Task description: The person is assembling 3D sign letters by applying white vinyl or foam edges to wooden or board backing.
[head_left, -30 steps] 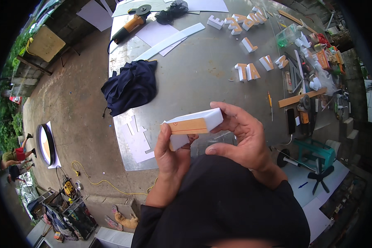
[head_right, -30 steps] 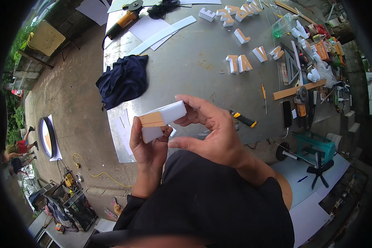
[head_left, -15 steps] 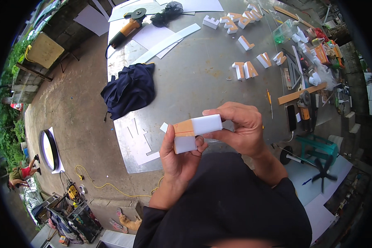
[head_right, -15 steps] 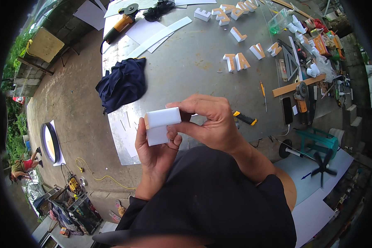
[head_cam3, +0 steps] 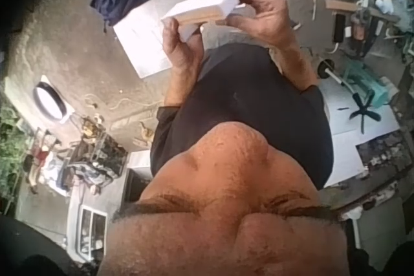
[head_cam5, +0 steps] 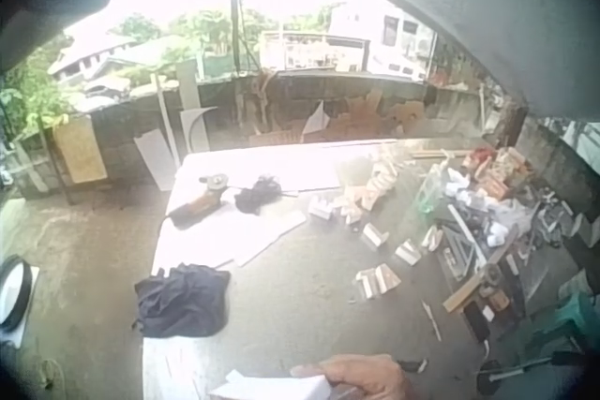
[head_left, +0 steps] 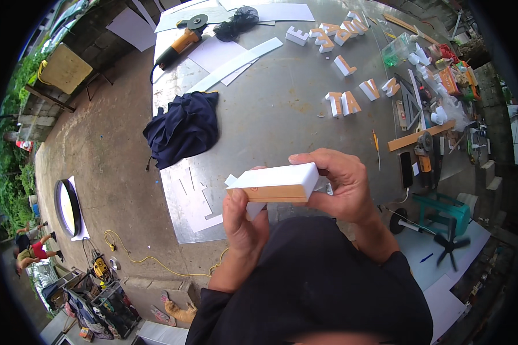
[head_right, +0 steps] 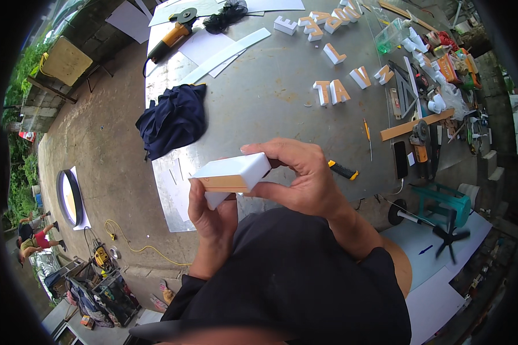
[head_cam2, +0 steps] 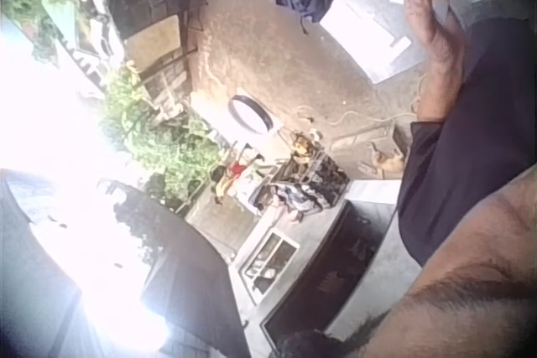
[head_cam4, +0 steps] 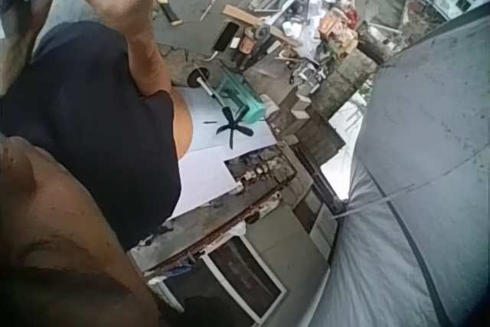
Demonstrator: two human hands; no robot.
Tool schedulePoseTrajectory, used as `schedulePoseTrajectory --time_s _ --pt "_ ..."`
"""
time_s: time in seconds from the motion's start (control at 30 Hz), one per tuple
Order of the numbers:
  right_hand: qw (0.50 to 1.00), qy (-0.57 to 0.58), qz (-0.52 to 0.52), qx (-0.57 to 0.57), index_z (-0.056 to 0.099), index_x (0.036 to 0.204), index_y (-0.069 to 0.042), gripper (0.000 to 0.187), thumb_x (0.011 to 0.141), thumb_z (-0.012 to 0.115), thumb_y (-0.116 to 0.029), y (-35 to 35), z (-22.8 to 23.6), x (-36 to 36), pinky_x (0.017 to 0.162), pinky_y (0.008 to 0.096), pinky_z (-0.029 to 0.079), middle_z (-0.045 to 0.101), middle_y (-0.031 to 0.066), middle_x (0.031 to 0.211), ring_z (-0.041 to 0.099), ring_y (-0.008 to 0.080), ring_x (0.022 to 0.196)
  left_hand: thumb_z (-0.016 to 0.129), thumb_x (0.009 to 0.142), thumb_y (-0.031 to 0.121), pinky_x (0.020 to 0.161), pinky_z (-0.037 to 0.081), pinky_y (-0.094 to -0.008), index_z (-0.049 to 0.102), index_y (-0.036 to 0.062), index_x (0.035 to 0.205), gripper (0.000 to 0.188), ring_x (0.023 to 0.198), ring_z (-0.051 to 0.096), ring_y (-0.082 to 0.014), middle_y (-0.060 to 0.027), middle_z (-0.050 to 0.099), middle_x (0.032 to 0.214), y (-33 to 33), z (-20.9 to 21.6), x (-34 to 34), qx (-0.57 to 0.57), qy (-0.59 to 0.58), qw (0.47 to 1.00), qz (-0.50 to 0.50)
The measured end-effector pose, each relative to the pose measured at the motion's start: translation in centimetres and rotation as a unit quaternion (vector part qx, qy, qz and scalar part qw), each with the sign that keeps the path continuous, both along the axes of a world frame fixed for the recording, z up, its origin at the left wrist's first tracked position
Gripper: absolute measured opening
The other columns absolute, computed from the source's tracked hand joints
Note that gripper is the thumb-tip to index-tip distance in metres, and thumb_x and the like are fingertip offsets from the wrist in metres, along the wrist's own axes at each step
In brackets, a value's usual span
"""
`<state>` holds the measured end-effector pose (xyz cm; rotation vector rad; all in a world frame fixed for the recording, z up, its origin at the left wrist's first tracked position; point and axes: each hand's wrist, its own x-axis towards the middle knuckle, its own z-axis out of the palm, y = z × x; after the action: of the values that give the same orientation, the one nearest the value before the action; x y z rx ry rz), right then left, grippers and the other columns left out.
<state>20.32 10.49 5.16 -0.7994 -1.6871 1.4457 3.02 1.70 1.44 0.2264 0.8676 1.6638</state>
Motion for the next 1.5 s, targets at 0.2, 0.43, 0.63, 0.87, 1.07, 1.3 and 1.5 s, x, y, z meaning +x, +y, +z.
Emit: schedulePoseTrajectory --time_s 0.2,0.43,0.63,0.87,1.07,1.3,1.5 --pt "0.982 0.102 0.028 -0.155 0.061 0.126 0.008 0.084 0.066 0.097 -0.038 -1.2 0.0 1.2 0.098 0.0321 0.052 0.069 0.0134 0.114 0.067 0.0180 0.107 0.080 0.082 0.037 0.097 0.048 -0.0354 0.063 -0.0106 0.120 0.063 0.110 0.062 -0.0233 -0.0195 0.062 0.124 -0.2 -0.2 -1.0 0.104 0.253 0.962 0.019" --pt "0.972 0.132 0.039 -0.188 0.060 0.121 0.004 0.060 0.074 0.090 -0.019 -1.0 -1.0 1.5 0.095 0.0315 0.050 0.068 0.0126 0.111 0.065 0.0168 0.105 0.087 0.076 0.023 0.095 0.049 -0.0356 0.065 -0.0093 0.117 0.057 0.111 0.063 -0.0249 -0.0224 0.061 0.124 -0.5 1.2 -1.5 0.159 0.380 0.911 0.011" --pt "0.973 0.133 0.092 -0.162 0.060 0.115 0.001 0.060 0.069 0.091 -0.021 -0.1 -2.1 1.4 0.093 0.0320 0.048 0.066 0.0101 0.107 0.061 0.0156 0.102 0.088 0.071 0.017 0.089 0.053 -0.0362 0.068 -0.0071 0.111 0.051 0.104 0.068 -0.0275 -0.0220 0.066 0.115 0.0 3.2 -2.3 0.157 0.426 0.891 -0.010" --pt "0.979 -0.106 0.169 -0.034 0.067 0.108 0.000 0.054 0.061 0.090 -0.014 1.7 -1.1 1.9 0.082 0.0344 0.049 0.067 0.0098 0.098 0.063 0.0210 0.093 0.092 0.064 0.016 0.086 0.054 -0.0355 0.071 -0.0023 0.107 0.052 0.100 0.069 -0.0255 -0.0181 0.069 0.110 1.1 4.1 -3.2 0.131 0.496 0.854 -0.093" --pt "0.977 -0.110 0.158 0.087 0.068 0.113 0.004 0.056 0.063 0.087 -0.014 1.1 -1.8 1.6 0.082 0.0349 0.050 0.068 0.0112 0.096 0.065 0.0250 0.093 0.094 0.062 0.016 0.084 0.054 -0.0350 0.071 -0.0014 0.106 0.052 0.099 0.069 -0.0259 -0.0169 0.070 0.109 1.3 5.4 -3.7 0.118 0.499 0.847 -0.139" --pt "0.990 -0.037 0.124 0.055 0.069 0.112 0.005 0.056 0.063 0.088 -0.015 0.4 -3.0 2.3 0.085 0.0339 0.050 0.067 0.0130 0.101 0.065 0.0242 0.096 0.095 0.061 0.029 0.084 0.049 -0.0360 0.067 -0.0012 0.113 0.066 0.096 0.065 -0.0254 -0.0153 0.069 0.107 1.1 5.8 -4.2 0.165 0.515 0.832 -0.128" --pt "0.991 0.044 0.116 -0.045 0.067 0.116 0.006 0.060 0.066 0.090 -0.018 -0.7 -4.5 1.9 0.092 0.0343 0.047 0.065 0.0130 0.109 0.062 0.0225 0.102 0.093 0.064 0.023 0.081 0.050 -0.0358 0.067 -0.0009 0.108 0.056 0.092 0.065 -0.0274 -0.0143 0.069 0.101 0.8 4.4 -2.9 0.186 0.489 0.851 -0.043"
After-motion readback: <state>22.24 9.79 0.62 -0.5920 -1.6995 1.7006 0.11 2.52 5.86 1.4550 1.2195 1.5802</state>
